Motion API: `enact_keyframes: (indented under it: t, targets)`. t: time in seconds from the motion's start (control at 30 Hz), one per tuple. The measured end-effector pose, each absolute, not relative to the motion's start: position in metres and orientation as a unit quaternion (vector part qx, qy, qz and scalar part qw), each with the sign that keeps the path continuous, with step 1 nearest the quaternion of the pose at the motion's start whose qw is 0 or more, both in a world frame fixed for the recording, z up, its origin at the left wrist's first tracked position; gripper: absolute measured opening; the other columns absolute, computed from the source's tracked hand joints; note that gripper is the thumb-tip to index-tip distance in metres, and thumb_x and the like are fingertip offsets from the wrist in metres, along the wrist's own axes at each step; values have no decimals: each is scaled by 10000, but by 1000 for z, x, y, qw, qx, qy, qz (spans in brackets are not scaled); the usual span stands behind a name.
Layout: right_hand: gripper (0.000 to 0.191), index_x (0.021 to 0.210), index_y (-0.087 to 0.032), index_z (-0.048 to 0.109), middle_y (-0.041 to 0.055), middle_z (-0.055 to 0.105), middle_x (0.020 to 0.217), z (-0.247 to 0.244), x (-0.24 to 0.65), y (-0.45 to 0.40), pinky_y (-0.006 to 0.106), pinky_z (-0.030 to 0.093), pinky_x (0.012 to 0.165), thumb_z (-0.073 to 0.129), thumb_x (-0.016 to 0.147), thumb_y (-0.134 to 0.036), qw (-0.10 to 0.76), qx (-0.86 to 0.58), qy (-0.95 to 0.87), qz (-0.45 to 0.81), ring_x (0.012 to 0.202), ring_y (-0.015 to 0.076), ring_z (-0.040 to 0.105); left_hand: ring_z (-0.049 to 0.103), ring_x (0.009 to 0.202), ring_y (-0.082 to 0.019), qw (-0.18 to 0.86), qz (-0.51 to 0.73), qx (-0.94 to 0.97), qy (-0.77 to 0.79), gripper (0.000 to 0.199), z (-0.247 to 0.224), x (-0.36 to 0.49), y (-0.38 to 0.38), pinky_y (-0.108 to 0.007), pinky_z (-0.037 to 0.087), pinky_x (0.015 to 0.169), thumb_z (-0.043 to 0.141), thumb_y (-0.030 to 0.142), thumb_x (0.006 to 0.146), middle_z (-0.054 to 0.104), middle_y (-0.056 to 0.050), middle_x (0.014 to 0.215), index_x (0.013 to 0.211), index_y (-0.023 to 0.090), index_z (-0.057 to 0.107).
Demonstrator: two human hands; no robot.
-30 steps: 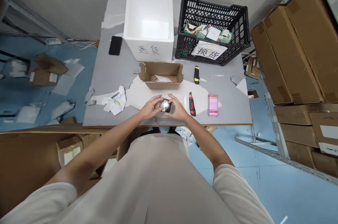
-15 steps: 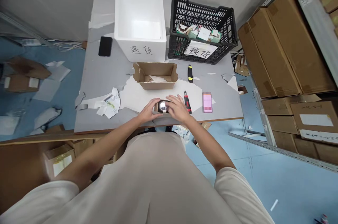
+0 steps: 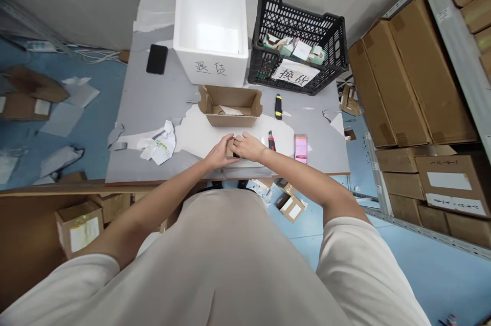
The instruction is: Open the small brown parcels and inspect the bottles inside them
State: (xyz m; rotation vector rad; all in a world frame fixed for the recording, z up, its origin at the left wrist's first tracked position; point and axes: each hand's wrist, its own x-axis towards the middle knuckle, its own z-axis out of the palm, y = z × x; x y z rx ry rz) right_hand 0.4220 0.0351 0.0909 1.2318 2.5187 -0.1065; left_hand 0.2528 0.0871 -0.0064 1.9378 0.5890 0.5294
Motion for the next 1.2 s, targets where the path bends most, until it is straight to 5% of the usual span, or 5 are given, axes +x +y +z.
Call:
enact_keyframes:
  t: [0.2, 0.53, 0.73, 0.87, 1.2]
  targets:
    - [262, 1019, -131, 559, 125, 617, 1029, 113, 430, 42, 344, 295, 784, 604, 762, -156, 141, 407, 898, -92, 930, 242, 501, 478, 1278, -323, 474, 200, 823, 241, 971, -7, 253, 87, -456, 400, 1058, 808, 349, 602, 464, -183, 1378, 1399, 150, 291]
    - [299, 928, -182, 504, 49, 563, 964, 241, 463, 43, 289, 379, 738, 622, 654, -175, -100, 451, 858, -223, 786, 153, 489, 495, 1229, -323, 426, 206, 853, 219, 872, -2, 255, 83, -482, 435, 1019, 763, 363, 660, 482, -176, 1309, 1381, 155, 319]
    - [276, 916, -185, 511, 1, 563, 900, 274, 481, 54, 226, 374, 621, 667, 688, -195, -247, 478, 804, -254, 674, 85, 452, 299, 1373, -431, 436, 269, 832, 212, 1239, 23, 245, 74, -611, 295, 1096, 788, 652, 514, 286, -263, 1470, 1461, 134, 181]
    - [306, 939, -189, 509, -14, 531, 853, 276, 484, 79, 212, 400, 611, 711, 734, -293, -362, 505, 727, -292, 701, 81, 468, 307, 1383, -394, 503, 408, 731, 214, 1263, 70, 248, 55, -545, 346, 1092, 780, 684, 503, 181, -230, 1527, 1475, 211, 125]
    - [433, 1033, -262, 443, -7, 562, 874, 250, 455, 101, 291, 525, 629, 649, 786, -551, -462, 486, 511, -537, 759, 141, 589, 618, 1103, -314, 814, 386, 368, 231, 780, 136, 251, 30, -559, 468, 976, 672, 652, 683, 600, -131, 1234, 1304, 247, 431]
